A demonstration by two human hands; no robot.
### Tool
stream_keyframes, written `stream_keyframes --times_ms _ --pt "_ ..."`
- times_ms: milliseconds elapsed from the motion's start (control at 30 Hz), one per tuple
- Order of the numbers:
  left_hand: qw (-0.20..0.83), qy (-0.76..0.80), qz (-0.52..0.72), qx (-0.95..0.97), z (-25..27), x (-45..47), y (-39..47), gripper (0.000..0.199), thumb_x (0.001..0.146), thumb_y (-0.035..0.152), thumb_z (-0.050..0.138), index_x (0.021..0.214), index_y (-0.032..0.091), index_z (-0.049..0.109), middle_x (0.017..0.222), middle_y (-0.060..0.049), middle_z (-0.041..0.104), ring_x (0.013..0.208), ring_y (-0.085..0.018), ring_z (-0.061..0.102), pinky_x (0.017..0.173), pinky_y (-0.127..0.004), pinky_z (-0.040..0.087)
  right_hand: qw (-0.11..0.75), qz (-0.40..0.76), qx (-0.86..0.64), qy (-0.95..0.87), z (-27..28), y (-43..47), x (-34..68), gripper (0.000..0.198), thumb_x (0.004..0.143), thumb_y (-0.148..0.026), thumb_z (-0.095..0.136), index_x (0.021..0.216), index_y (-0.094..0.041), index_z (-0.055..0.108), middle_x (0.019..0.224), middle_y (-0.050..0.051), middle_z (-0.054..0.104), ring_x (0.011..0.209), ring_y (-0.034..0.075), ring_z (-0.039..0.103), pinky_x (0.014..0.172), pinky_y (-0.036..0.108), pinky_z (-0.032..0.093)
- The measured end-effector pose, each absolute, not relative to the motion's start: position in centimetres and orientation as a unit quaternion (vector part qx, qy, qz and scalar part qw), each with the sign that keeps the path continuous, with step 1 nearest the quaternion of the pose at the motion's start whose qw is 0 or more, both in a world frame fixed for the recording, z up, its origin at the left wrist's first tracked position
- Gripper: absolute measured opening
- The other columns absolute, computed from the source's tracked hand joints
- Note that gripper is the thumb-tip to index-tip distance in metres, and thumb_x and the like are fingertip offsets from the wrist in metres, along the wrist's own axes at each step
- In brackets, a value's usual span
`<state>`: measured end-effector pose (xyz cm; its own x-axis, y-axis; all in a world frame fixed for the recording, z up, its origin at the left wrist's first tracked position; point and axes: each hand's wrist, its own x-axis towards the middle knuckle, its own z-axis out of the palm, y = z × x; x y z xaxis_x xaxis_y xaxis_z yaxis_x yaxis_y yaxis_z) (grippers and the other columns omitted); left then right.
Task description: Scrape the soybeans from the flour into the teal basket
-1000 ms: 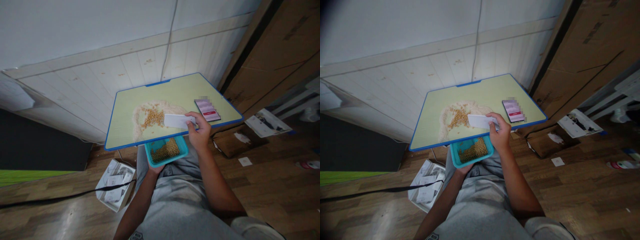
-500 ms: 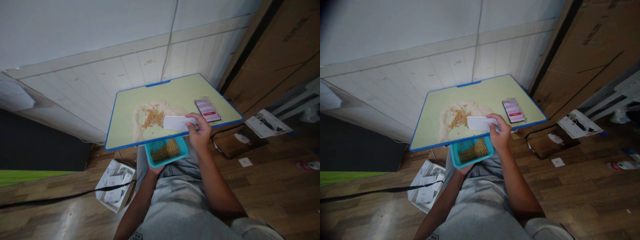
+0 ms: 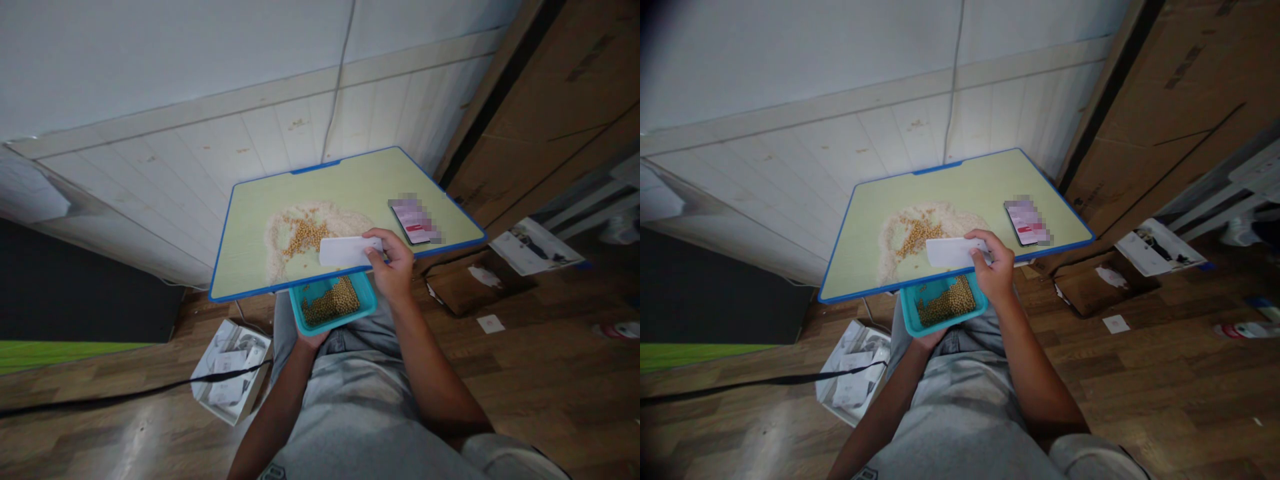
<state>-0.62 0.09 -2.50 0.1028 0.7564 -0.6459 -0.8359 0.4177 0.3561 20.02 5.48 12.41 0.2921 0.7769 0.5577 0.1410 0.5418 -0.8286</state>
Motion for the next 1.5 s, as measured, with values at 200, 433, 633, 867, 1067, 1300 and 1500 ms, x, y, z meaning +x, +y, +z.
stream_keyframes --times_ms 200,433,633,867,1067,1300,1500 --pt "0.735 0.403 0.542 -0.062 -2.6 -0.7 0.0 0.059 0.108 0.058 0.033 0.11 0.029 0.084 0.142 -0.004 0.082 0.168 -0.028 0.045 0.144 -0.054 0.031 0.687 0.234 -0.418 -0.547 12.5 5.6 19.9 0.019 0.089 -0.023 0.07 0.105 -0.026 0.081 0.105 0.003 0.084 0.1 0.026 0.077 0.093 0.038 0.061" --pt "0.734 0.404 0.542 -0.062 -2.1 -0.6 0.0 0.056 0.108 0.053 0.033 0.107 0.029 0.084 0.135 -0.004 0.085 0.169 -0.027 0.045 0.145 -0.052 0.028 0.68 0.227 -0.423 -0.555 12.3 5.7 20.0 0.019 0.09 -0.024 0.07 0.106 -0.025 0.08 0.105 0.003 0.084 0.1 0.026 0.077 0.091 0.039 0.062" --pt "0.733 0.406 0.544 -0.041 -3.1 -0.7 -0.1 0.055 0.105 0.057 0.037 0.104 0.03 0.085 0.132 -0.008 0.085 0.17 -0.029 0.043 0.145 -0.052 0.027 0.678 0.24 -0.423 -0.55 12.2 5.7 20.0 0.019 0.089 -0.024 0.07 0.106 -0.026 0.08 0.107 0.004 0.084 0.1 0.027 0.077 0.094 0.041 0.062" --pt "0.734 0.394 0.552 -0.014 -3.9 -0.9 0.0 0.048 0.103 0.06 0.047 0.11 0.03 0.084 0.147 -0.007 0.079 0.169 -0.031 0.044 0.142 -0.055 0.033 0.682 0.259 -0.42 -0.54 12.2 5.8 20.0 0.02 0.088 -0.026 0.071 0.105 -0.026 0.08 0.105 0.003 0.084 0.098 0.026 0.076 0.091 0.041 0.061" --pt "0.734 0.399 0.547 -0.059 -3.1 -0.8 0.0 0.052 0.108 0.055 0.035 0.114 0.029 0.079 0.146 -0.006 0.08 0.171 -0.026 0.042 0.146 -0.052 0.023 0.68 0.268 -0.416 -0.541 12.0 5.8 20.1 0.022 0.087 -0.022 0.07 0.106 -0.025 0.08 0.103 0.002 0.082 0.094 0.024 0.075 0.084 0.037 0.058" --pt "0.757 0.361 0.541 -0.055 -4.4 -1.4 0.0 0.055 0.108 0.056 0.035 0.119 0.028 0.081 0.143 -0.005 0.081 0.171 -0.027 0.041 0.144 -0.054 0.027 0.681 0.265 -0.412 -0.545 12.1 6.0 19.7 0.021 0.087 -0.022 0.07 0.106 -0.024 0.079 0.103 0.003 0.082 0.094 0.023 0.074 0.085 0.036 0.059" --pt "0.766 0.34 0.544 -0.046 -4.6 -1.4 0.1 0.064 0.111 0.061 0.03 0.129 0.026 0.082 0.154 -0.006 0.076 0.166 -0.033 0.047 0.138 -0.062 0.037 0.675 0.26 -0.406 -0.558 12.3 6.2 18.6 0.02 0.094 -0.025 0.071 0.111 -0.025 0.08 0.107 0.003 0.084 0.096 0.023 0.076 0.085 0.035 0.059"
